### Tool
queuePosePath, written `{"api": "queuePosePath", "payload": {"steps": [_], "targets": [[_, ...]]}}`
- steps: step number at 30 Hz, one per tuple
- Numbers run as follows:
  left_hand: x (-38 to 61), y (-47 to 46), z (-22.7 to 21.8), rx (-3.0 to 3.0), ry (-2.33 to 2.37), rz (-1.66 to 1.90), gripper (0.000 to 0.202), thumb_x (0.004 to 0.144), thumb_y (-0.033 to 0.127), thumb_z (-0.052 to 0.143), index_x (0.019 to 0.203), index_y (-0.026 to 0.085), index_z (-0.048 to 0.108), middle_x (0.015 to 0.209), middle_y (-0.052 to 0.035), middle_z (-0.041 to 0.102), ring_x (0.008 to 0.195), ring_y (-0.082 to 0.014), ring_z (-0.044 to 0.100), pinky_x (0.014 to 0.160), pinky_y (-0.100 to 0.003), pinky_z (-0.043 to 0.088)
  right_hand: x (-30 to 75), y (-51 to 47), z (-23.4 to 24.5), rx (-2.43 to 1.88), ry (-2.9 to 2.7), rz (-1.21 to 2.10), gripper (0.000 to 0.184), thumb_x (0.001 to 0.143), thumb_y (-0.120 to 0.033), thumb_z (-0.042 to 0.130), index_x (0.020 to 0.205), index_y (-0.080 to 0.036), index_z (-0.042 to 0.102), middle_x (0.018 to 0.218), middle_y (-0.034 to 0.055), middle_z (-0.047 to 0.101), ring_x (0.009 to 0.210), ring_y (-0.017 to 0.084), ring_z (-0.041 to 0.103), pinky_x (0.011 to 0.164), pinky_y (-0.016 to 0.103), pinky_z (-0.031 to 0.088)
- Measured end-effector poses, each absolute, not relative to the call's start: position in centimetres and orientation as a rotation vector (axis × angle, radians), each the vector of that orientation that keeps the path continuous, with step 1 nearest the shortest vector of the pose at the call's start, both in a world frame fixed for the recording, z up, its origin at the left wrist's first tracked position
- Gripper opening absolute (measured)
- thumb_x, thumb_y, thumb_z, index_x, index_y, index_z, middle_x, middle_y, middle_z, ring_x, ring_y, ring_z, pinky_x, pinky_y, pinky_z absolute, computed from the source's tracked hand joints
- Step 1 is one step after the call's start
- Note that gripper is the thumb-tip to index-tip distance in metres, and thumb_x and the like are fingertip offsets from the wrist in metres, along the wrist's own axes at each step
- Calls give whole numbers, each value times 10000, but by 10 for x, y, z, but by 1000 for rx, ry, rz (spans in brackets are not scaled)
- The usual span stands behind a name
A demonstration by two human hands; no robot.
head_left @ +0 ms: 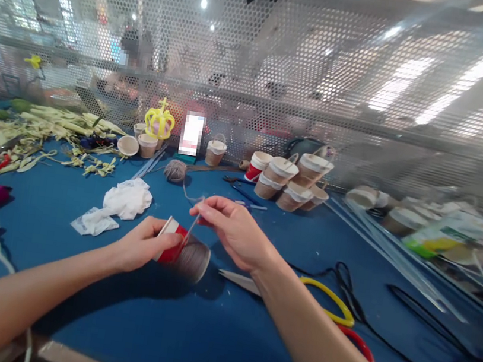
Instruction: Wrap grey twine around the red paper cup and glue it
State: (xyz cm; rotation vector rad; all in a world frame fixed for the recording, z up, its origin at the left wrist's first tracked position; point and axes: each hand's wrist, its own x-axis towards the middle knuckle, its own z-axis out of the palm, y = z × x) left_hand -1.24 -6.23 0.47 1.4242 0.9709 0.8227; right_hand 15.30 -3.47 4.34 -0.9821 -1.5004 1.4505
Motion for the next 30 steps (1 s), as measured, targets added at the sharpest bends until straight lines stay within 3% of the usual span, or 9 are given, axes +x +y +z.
{"api": "queuePosePath", "payload": {"steps": [12, 30], "targets": [[-9, -59, 3, 987, 1041, 866, 143, 615, 253, 551, 567, 119, 569, 457, 27, 520, 379, -52, 412, 376, -156, 279, 156, -40, 51, -954, -1603, 1323, 154, 709, -308, 594, 680, -164, 550, 682, -5, 587, 673, 103, 505, 683, 270, 371], [-8, -62, 7, 982, 1069, 805, 147, 636, 242, 536, 567, 112, 545, 444, 25, 520, 374, -58, 429, 384, -168, 295, 157, -36, 50, -1061, -1663, 1148, 150, 725, -310, 558, 675, -171, 529, 664, -5, 572, 640, 111, 507, 649, 271, 376]]}}
